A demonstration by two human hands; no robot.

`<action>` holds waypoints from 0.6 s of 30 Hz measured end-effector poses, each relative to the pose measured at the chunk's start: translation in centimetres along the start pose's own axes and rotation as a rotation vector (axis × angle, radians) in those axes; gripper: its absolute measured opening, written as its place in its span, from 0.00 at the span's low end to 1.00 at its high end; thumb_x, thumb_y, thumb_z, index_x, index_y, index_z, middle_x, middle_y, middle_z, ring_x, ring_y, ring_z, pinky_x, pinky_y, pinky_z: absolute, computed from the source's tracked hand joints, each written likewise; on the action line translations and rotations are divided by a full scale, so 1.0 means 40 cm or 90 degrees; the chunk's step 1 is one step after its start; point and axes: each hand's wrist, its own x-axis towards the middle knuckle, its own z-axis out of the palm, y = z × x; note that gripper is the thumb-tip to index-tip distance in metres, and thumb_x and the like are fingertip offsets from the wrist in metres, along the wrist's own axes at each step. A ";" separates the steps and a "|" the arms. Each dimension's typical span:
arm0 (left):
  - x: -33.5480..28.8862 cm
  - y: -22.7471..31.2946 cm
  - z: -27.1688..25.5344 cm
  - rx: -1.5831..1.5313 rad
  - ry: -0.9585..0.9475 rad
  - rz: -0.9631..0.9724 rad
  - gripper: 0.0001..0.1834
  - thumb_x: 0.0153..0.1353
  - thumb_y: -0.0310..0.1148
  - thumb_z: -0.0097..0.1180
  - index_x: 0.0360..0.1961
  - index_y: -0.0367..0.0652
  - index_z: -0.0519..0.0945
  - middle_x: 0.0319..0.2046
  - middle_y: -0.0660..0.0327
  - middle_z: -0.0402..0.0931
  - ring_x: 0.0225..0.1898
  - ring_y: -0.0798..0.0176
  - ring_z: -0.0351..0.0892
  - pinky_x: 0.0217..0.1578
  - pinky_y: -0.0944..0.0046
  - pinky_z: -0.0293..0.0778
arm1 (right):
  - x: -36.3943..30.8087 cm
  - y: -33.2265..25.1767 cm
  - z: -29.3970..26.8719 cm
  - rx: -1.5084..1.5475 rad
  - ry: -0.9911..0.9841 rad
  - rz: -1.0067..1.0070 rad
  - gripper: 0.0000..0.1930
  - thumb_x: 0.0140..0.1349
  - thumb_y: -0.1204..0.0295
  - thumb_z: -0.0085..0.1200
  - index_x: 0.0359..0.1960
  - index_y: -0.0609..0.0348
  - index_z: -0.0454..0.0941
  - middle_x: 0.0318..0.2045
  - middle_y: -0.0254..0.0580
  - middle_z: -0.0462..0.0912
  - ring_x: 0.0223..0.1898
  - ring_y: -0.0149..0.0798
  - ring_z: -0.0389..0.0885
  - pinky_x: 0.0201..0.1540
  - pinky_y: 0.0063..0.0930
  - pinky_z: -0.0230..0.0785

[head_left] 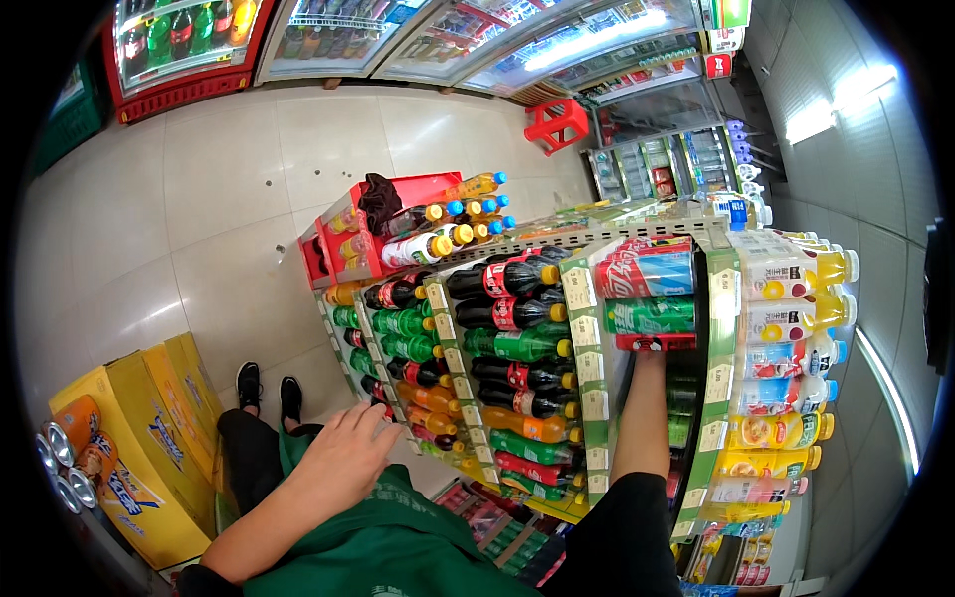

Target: The person restocks a beverage display shelf in a convenience store. They pick up cans and bottles from a cardboard box on the floor and place them onto the shelf, arranging them by type and color. The person handles various canned sodas and bottled drinks, filling gaps in the display.

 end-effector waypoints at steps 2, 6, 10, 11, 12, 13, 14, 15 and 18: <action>-0.003 0.001 0.012 0.005 -0.008 -0.002 0.30 0.59 0.30 0.70 0.62 0.41 0.75 0.63 0.47 0.70 0.67 0.39 0.70 0.66 0.46 0.67 | 0.000 0.000 -0.002 -0.001 -0.002 0.003 0.26 0.78 0.53 0.46 0.68 0.54 0.72 0.65 0.47 0.79 0.63 0.52 0.79 0.64 0.63 0.75; -0.001 0.009 0.034 0.009 -0.024 0.000 0.30 0.59 0.30 0.70 0.62 0.41 0.75 0.62 0.47 0.70 0.67 0.40 0.70 0.66 0.47 0.67 | 0.007 -0.001 0.006 -0.004 -0.009 0.005 0.26 0.78 0.52 0.46 0.68 0.54 0.72 0.65 0.48 0.79 0.63 0.52 0.79 0.64 0.63 0.75; -0.001 0.017 0.046 0.006 -0.034 0.000 0.30 0.59 0.30 0.70 0.62 0.41 0.76 0.62 0.47 0.70 0.67 0.40 0.70 0.66 0.47 0.67 | 0.010 -0.004 0.009 -0.002 -0.014 0.007 0.26 0.78 0.52 0.46 0.69 0.54 0.72 0.65 0.48 0.78 0.64 0.52 0.79 0.64 0.64 0.74; -0.004 0.016 0.049 0.005 -0.031 -0.004 0.30 0.59 0.30 0.70 0.62 0.41 0.76 0.61 0.47 0.70 0.67 0.40 0.70 0.66 0.47 0.67 | 0.010 -0.004 0.007 -0.004 -0.016 0.009 0.26 0.78 0.52 0.46 0.69 0.54 0.72 0.65 0.48 0.78 0.64 0.52 0.79 0.64 0.64 0.74; -0.008 0.015 0.052 0.004 -0.028 -0.007 0.29 0.59 0.30 0.70 0.62 0.41 0.76 0.61 0.47 0.71 0.67 0.40 0.70 0.66 0.47 0.67 | 0.010 -0.007 0.005 -0.006 -0.017 0.008 0.27 0.78 0.52 0.46 0.69 0.54 0.72 0.65 0.48 0.78 0.64 0.52 0.79 0.64 0.64 0.74; -0.012 0.014 0.055 0.003 -0.025 -0.010 0.29 0.59 0.30 0.70 0.62 0.41 0.76 0.61 0.47 0.71 0.67 0.40 0.70 0.66 0.47 0.67 | 0.011 -0.008 0.006 -0.004 -0.017 0.009 0.27 0.78 0.51 0.46 0.69 0.54 0.72 0.65 0.48 0.78 0.64 0.52 0.79 0.64 0.64 0.74; -0.015 0.013 0.057 0.003 -0.028 -0.013 0.29 0.59 0.30 0.70 0.62 0.41 0.76 0.61 0.47 0.71 0.67 0.40 0.70 0.67 0.46 0.67 | 0.011 -0.007 0.005 -0.008 -0.019 0.010 0.27 0.78 0.51 0.46 0.69 0.54 0.72 0.65 0.48 0.78 0.64 0.52 0.79 0.64 0.64 0.74; -0.018 0.012 0.060 0.002 -0.030 -0.017 0.29 0.59 0.30 0.69 0.62 0.41 0.76 0.62 0.47 0.71 0.67 0.40 0.70 0.67 0.46 0.67 | 0.012 -0.010 0.006 -0.009 -0.019 0.010 0.27 0.78 0.51 0.46 0.69 0.54 0.72 0.65 0.48 0.78 0.64 0.52 0.79 0.64 0.64 0.74; -0.026 0.011 0.071 -0.001 -0.030 -0.022 0.28 0.60 0.30 0.69 0.62 0.41 0.76 0.62 0.46 0.71 0.68 0.40 0.70 0.67 0.46 0.67 | 0.013 -0.009 0.008 -0.011 -0.023 0.014 0.27 0.77 0.51 0.46 0.69 0.54 0.71 0.66 0.48 0.78 0.64 0.53 0.79 0.64 0.65 0.74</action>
